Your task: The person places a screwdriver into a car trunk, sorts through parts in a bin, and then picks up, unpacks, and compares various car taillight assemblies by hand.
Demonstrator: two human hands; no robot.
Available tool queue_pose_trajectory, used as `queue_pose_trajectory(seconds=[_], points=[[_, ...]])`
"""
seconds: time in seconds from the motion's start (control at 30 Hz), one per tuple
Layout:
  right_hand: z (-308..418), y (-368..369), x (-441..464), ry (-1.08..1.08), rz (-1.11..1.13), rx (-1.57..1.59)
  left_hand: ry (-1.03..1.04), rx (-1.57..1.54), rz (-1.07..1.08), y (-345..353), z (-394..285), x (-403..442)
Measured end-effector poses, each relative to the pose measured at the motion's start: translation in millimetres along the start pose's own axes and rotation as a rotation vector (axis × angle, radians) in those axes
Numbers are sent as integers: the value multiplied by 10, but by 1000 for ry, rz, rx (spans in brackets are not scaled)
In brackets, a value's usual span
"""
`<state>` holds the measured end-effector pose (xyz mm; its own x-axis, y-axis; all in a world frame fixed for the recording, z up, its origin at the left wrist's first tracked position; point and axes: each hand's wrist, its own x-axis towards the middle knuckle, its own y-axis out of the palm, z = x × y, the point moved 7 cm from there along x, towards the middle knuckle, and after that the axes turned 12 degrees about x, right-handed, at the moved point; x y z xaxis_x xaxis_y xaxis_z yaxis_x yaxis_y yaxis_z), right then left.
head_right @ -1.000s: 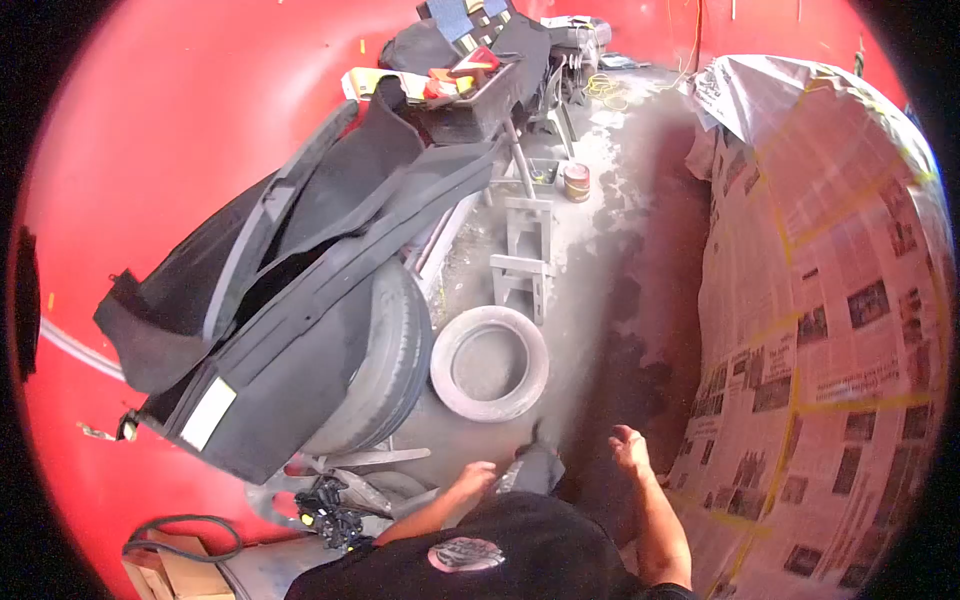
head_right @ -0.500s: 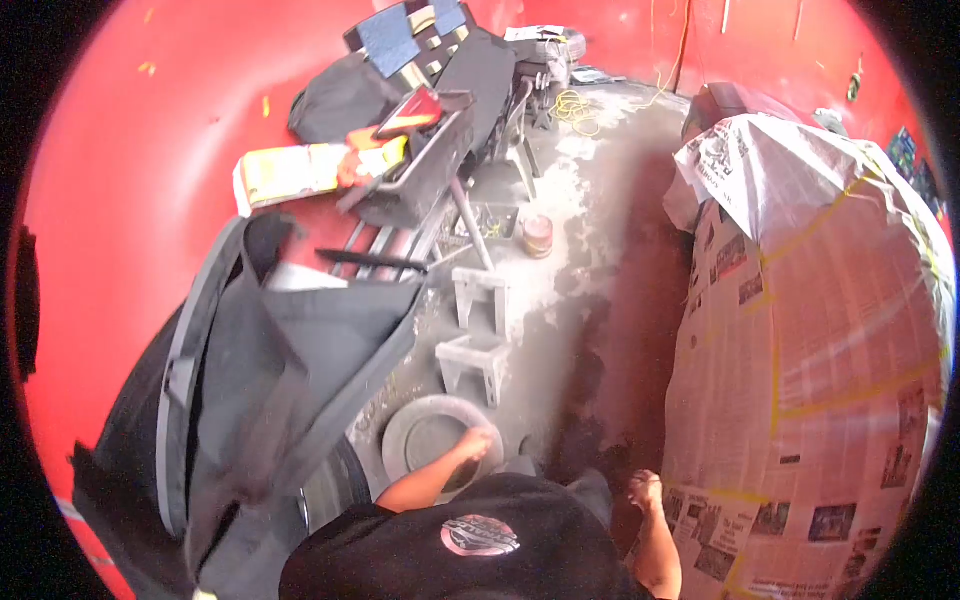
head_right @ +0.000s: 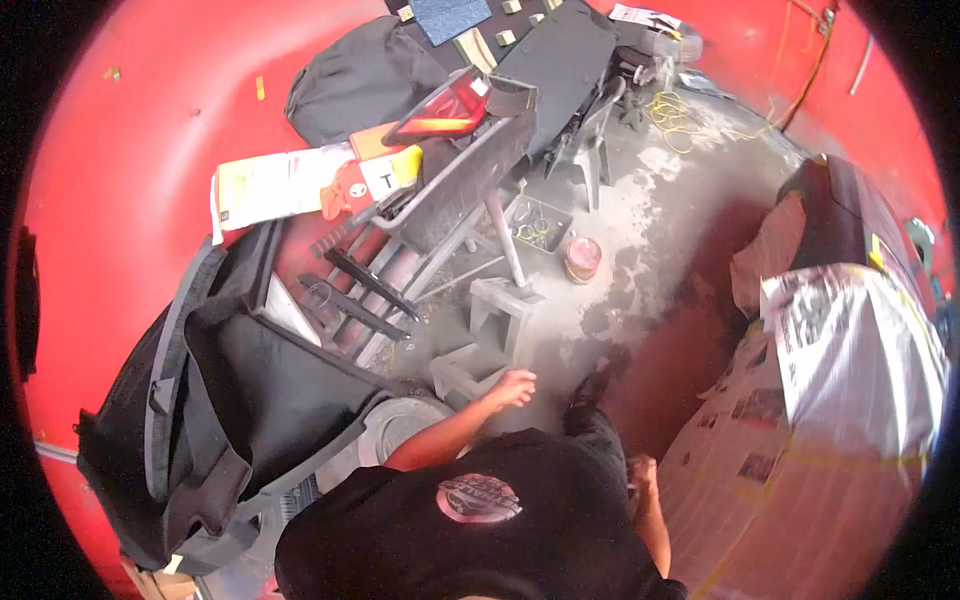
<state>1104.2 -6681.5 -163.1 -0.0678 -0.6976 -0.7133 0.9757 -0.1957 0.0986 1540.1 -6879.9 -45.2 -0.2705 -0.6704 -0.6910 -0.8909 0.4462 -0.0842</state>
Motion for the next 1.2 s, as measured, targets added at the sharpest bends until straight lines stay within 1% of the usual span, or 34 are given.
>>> queue_pose_trajectory(seconds=[0.03,0.07,0.1,0.13,0.17,0.2,0.23,0.3,0.37,0.43,0.5,0.53,0.57,0.63,0.73,0.77,0.83,0.87,0.97,1.0,1.1,1.13,1.2], points=[[344,-29,116,373,-79,347,-54,23,-56,-115,-83,88],[734,-122,548,258,109,319,-106,42,-113,-253,-168,166],[1582,20,566,-107,-17,-87,-66,15,-161,-388,-276,231],[2012,53,915,-48,146,73,-35,-17,-209,-512,-339,269],[2521,123,1175,-110,63,6,0,-49,-259,-618,-408,293],[2757,126,1845,-8,192,-71,5,-103,-321,-708,-525,274],[3603,648,1568,-42,186,238,15,-151,-384,-792,-705,228],[4783,1350,1957,-589,413,-405,68,-211,-481,-984,-1023,218],[5812,2363,1669,-579,351,-520,146,-246,-547,-1109,-1274,296],[6504,3288,1568,-797,485,-624,226,-239,-622,-1233,-1708,344],[7063,4155,1295,-962,572,-792,301,-208,-671,-1424,-2117,471],[7294,4549,1175,-1104,628,-851,339,-181,-684,-1548,-2310,589],[7506,4919,1060,-1250,686,-912,382,-159,-700,-1684,-2529,727],[7857,5606,814,-1446,747,-1026,470,-122,-783,-1956,-2990,911],[8167,6485,829,-1472,874,-1176,533,-22,-903,-2336,-3745,960],[8244,6762,851,-1540,905,-1253,550,29,-945,-2510,-4024,968],[8258,7184,930,-1649,971,-1381,691,122,-1077,-2740,-4549,876],[8232,7336,1017,-1601,955,-1504,752,183,-1134,-2790,-4726,840],[8089,7638,1350,-1481,976,-1721,839,200,-1201,-2977,-5062,947],[8069,7684,1418,-1389,970,-1774,705,170,-1066,-3031,-5067,1086],[8051,7715,1420,-1368,1110,-1774,438,104,-884,-3143,-5050,1384],[8042,7681,1395,-1344,1186,-1733,447,186,-1005,-3142,-5019,1486],[8038,7548,1397,-1467,1251,-1612,446,182,-985,-3100,-4961,1558]])
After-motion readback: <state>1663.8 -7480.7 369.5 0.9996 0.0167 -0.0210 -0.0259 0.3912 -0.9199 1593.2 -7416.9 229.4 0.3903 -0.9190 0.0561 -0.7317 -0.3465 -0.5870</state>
